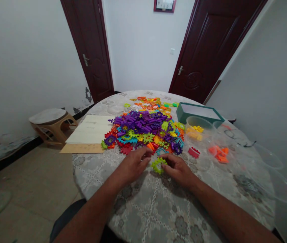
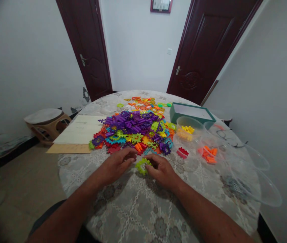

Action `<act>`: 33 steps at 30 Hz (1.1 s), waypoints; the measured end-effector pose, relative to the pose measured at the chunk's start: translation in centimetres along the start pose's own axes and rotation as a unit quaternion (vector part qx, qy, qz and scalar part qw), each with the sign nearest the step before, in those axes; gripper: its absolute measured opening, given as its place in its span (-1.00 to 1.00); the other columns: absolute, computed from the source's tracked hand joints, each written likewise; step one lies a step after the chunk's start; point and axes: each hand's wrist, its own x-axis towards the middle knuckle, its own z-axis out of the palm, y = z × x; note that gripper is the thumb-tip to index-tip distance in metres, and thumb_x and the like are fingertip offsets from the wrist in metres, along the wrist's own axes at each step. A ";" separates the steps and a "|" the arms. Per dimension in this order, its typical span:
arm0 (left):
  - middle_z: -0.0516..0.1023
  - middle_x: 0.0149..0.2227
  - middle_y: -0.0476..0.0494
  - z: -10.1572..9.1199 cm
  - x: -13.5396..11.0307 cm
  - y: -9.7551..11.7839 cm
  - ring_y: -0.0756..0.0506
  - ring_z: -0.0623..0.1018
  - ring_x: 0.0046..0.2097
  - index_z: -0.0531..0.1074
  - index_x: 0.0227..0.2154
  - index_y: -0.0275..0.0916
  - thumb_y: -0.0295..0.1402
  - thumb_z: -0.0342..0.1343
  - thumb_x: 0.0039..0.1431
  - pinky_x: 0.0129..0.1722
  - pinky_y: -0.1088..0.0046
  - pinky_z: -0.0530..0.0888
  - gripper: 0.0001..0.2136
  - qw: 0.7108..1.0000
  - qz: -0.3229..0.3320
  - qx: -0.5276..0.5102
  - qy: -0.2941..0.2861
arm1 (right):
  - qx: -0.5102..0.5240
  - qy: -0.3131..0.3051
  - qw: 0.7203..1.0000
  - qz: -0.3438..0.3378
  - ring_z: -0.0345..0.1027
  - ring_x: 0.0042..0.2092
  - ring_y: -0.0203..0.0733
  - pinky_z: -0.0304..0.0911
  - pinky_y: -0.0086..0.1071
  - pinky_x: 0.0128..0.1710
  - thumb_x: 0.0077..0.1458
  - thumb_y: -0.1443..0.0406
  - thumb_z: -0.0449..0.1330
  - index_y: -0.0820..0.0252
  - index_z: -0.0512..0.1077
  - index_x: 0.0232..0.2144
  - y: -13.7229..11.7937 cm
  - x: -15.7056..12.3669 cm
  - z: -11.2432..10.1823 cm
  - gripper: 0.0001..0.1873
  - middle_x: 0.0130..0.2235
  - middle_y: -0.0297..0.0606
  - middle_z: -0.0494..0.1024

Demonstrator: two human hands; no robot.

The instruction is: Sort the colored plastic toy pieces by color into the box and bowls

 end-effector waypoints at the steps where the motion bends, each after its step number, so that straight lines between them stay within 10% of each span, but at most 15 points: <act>1: 0.64 -0.01 -0.16 -0.3 0.3 0.0 -0.17 0.60 0.04 0.51 0.03 -0.13 -0.36 0.04 0.37 0.08 0.25 0.53 -0.75 0.999 0.002 0.038 0.029 | -0.024 0.011 1.000 -0.005 0.44 -0.26 -0.18 0.29 -0.34 -0.26 0.24 0.24 0.24 0.14 0.55 -0.04 -0.1 0.0 -0.1 -0.75 -0.25 -0.30 0.60; 12: 0.52 0.05 -0.36 0.7 6.0 0.7 -0.29 0.56 0.10 0.45 0.13 -0.21 -0.41 0.07 0.35 0.11 0.18 0.47 -0.68 0.922 -0.054 0.382 0.030 | -0.226 0.030 0.962 -0.152 0.43 -0.19 -0.10 0.27 -0.26 -0.13 0.15 0.41 0.16 0.14 0.46 -0.08 0.0 0.2 -0.9 -0.73 -0.18 -0.21 0.57; 33: 0.48 0.08 -0.26 0.6 2.7 -1.4 -0.25 0.50 0.09 0.43 -0.12 -0.17 -0.45 0.16 0.27 0.07 0.21 0.45 -0.85 0.933 -0.033 0.358 0.000 | -0.211 0.031 0.966 -0.148 0.45 -0.20 -0.12 0.30 -0.29 -0.15 0.18 0.41 0.19 0.09 0.49 -0.08 -0.2 0.1 -1.2 -0.74 -0.19 -0.24 0.60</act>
